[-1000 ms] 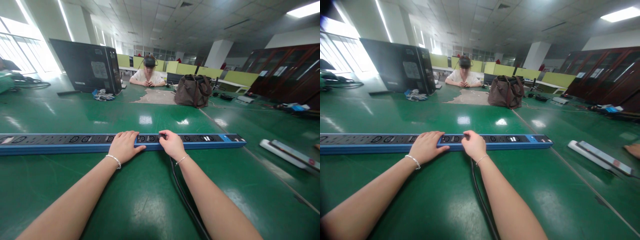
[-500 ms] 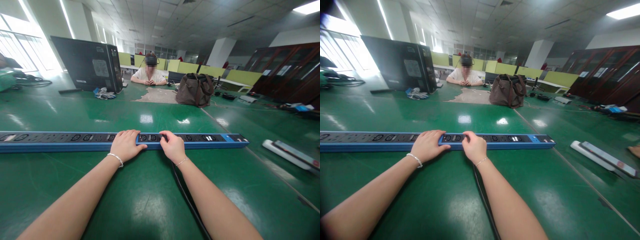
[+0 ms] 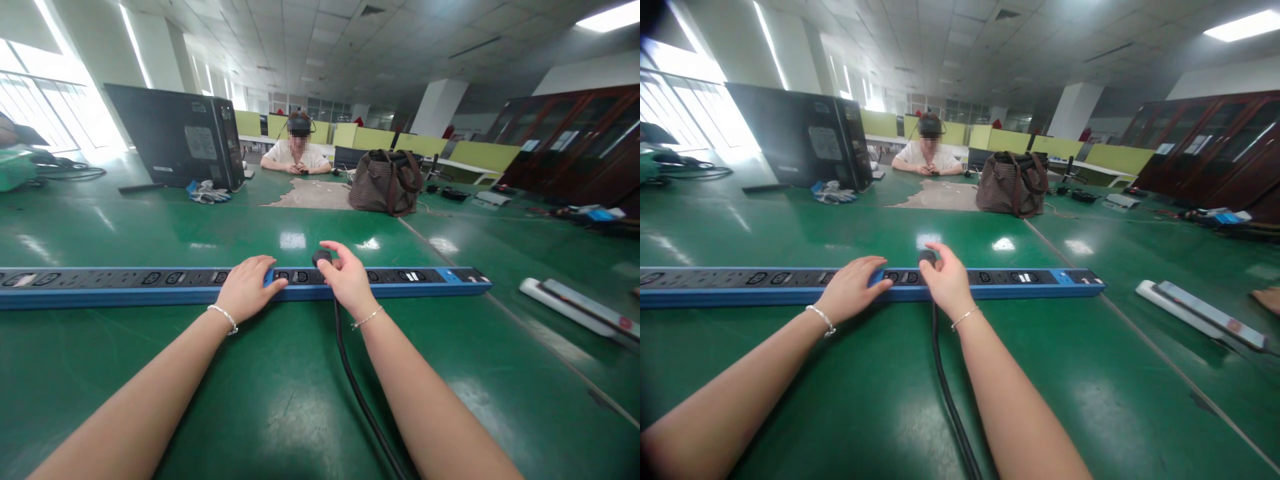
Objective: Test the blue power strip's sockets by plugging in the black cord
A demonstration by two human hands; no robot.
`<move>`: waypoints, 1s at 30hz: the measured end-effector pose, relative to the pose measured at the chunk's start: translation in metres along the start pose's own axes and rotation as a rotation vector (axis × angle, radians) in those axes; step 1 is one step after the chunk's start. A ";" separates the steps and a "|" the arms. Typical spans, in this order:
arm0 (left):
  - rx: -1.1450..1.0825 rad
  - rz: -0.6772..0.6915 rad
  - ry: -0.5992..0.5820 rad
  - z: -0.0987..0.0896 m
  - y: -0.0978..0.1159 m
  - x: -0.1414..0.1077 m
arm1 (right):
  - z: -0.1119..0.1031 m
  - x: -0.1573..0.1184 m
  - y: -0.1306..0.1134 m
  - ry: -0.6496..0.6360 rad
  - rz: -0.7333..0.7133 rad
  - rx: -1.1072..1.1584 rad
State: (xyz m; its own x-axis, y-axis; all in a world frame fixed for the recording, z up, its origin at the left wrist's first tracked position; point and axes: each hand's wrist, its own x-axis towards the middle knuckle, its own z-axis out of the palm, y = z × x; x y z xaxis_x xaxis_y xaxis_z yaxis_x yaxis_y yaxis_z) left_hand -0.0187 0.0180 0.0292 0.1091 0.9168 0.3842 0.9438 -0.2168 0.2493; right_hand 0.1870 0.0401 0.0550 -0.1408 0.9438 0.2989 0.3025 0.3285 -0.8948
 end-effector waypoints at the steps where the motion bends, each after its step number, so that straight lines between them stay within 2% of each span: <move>1: -0.063 -0.037 0.036 -0.005 0.003 0.001 | 0.007 -0.002 -0.001 -0.011 -0.012 -0.028; 3: -0.210 -0.150 0.065 -0.016 0.012 0.003 | 0.020 -0.008 -0.005 -0.014 -0.036 -0.090; 4: -0.304 -0.192 0.003 -0.021 0.018 0.003 | 0.027 -0.012 -0.007 -0.022 -0.045 -0.113; 6: -0.443 -0.191 -0.136 -0.028 0.030 0.003 | 0.038 -0.019 -0.013 -0.055 -0.063 -0.146; 9: -0.425 -0.225 -0.140 -0.029 0.042 0.003 | 0.046 -0.029 -0.017 -0.160 -0.174 -0.204; 11: -0.484 -0.341 -0.142 -0.030 0.042 0.005 | 0.044 -0.029 -0.016 -0.218 -0.254 -0.228; 13: -0.556 -0.493 -0.116 -0.035 0.036 0.008 | 0.036 -0.024 -0.007 -0.149 -0.294 -0.299; 16: -0.463 -0.594 0.032 -0.051 0.021 0.014 | 0.020 -0.011 0.014 0.097 -0.342 -0.581; 17: -0.377 -0.588 0.033 -0.057 0.016 0.015 | 0.015 -0.007 0.022 0.120 -0.344 -0.668; 19: -0.210 -0.545 -0.040 -0.063 0.007 0.016 | 0.008 0.000 0.035 0.147 -0.292 -0.783; 21: -0.103 -0.472 -0.111 -0.062 0.001 0.015 | 0.006 0.002 0.042 0.121 -0.252 -0.847; 25: 0.024 -0.356 -0.208 -0.049 -0.003 0.014 | 0.009 0.001 0.041 0.046 -0.217 -0.888; 30: 0.064 -0.366 -0.224 -0.046 -0.003 0.015 | 0.010 0.000 0.038 0.063 -0.201 -0.886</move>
State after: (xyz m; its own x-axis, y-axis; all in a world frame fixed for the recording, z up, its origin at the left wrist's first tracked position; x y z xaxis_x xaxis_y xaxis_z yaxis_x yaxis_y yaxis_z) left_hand -0.0342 0.0166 0.0752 -0.1779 0.9811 0.0766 0.9497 0.1508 0.2745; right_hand 0.1889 0.0523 0.0178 -0.2258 0.8573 0.4626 0.8950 0.3701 -0.2489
